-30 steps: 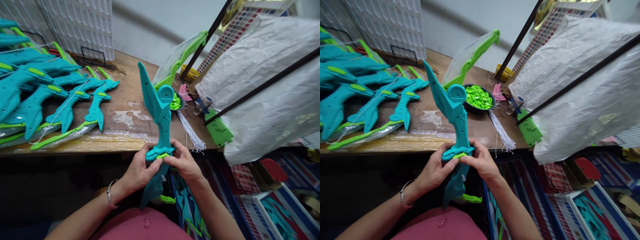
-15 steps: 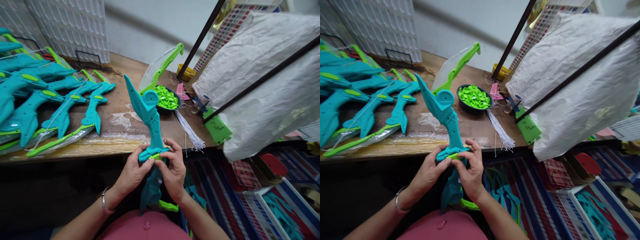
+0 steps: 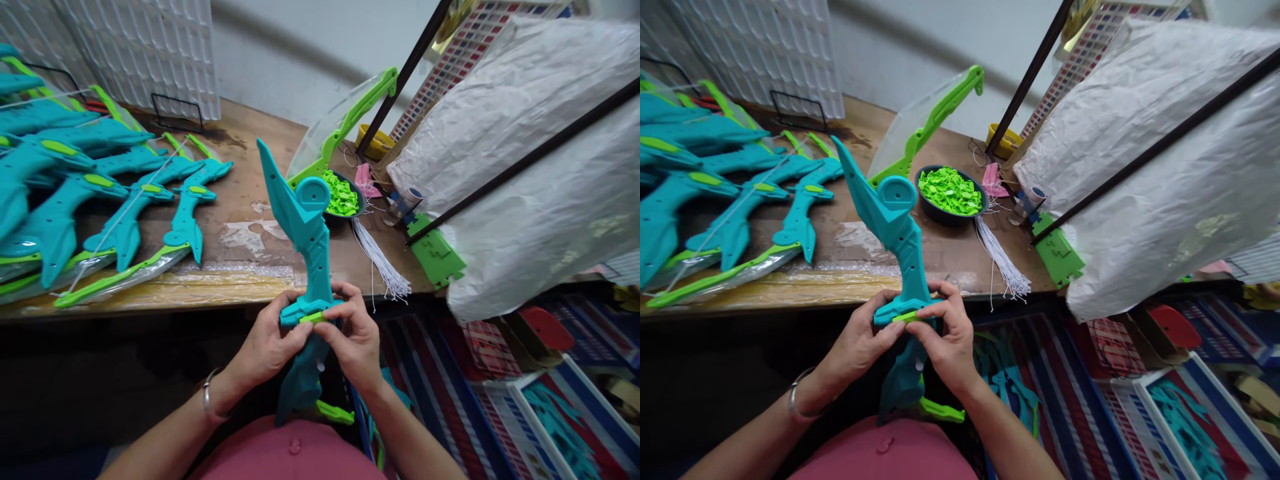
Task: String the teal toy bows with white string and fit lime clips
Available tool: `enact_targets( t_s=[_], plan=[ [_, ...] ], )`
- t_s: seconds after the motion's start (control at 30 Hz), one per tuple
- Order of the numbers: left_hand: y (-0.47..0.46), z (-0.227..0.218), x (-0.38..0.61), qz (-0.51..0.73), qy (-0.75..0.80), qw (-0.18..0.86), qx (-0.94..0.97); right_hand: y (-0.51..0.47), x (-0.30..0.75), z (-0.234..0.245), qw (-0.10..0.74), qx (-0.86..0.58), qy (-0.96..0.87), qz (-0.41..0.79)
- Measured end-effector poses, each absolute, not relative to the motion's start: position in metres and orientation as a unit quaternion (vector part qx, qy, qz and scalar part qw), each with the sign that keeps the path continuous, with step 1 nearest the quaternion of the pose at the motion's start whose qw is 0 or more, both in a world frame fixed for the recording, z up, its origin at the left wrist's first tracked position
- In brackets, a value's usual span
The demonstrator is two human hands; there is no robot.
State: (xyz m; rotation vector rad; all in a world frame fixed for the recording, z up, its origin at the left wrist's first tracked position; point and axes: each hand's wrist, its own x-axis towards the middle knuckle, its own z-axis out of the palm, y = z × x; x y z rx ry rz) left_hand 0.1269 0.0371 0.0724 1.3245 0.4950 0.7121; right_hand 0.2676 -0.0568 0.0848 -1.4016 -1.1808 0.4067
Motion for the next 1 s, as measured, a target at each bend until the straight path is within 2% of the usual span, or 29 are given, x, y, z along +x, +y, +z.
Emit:
enact_targets(
  t_s=[0.13,0.23,0.3,0.57,0.7,0.8,0.9,1.0],
  plan=[
    [0.036,0.071,0.127,0.322,0.237,0.688,0.606,-0.049,0.272,0.096,0.612,-0.577,-0.416,0.346],
    [0.035,0.069,0.125,0.322,0.250,0.673,0.617,-0.043,0.280,0.099,0.567,-0.558,-0.390,0.464],
    [0.034,0.069,0.124,0.325,0.254,0.666,0.622,-0.039,0.285,0.100,0.542,-0.550,-0.391,0.501],
    [0.045,0.053,0.127,0.336,0.282,0.655,0.616,-0.019,0.294,0.095,0.510,-0.564,-0.461,0.457],
    [0.064,0.045,0.124,0.325,0.229,0.762,0.511,0.002,0.309,0.086,0.485,-0.568,-0.498,0.441],
    [0.087,0.039,0.122,0.299,0.135,0.860,0.391,0.023,0.322,0.082,0.477,-0.523,-0.518,0.480],
    [0.109,0.025,0.126,0.275,0.094,0.903,0.318,0.045,0.328,0.082,0.441,-0.478,-0.573,0.499],
    [0.122,0.008,0.138,0.256,0.088,0.923,0.274,0.071,0.339,0.084,0.361,-0.535,-0.655,0.393]
  ],
)
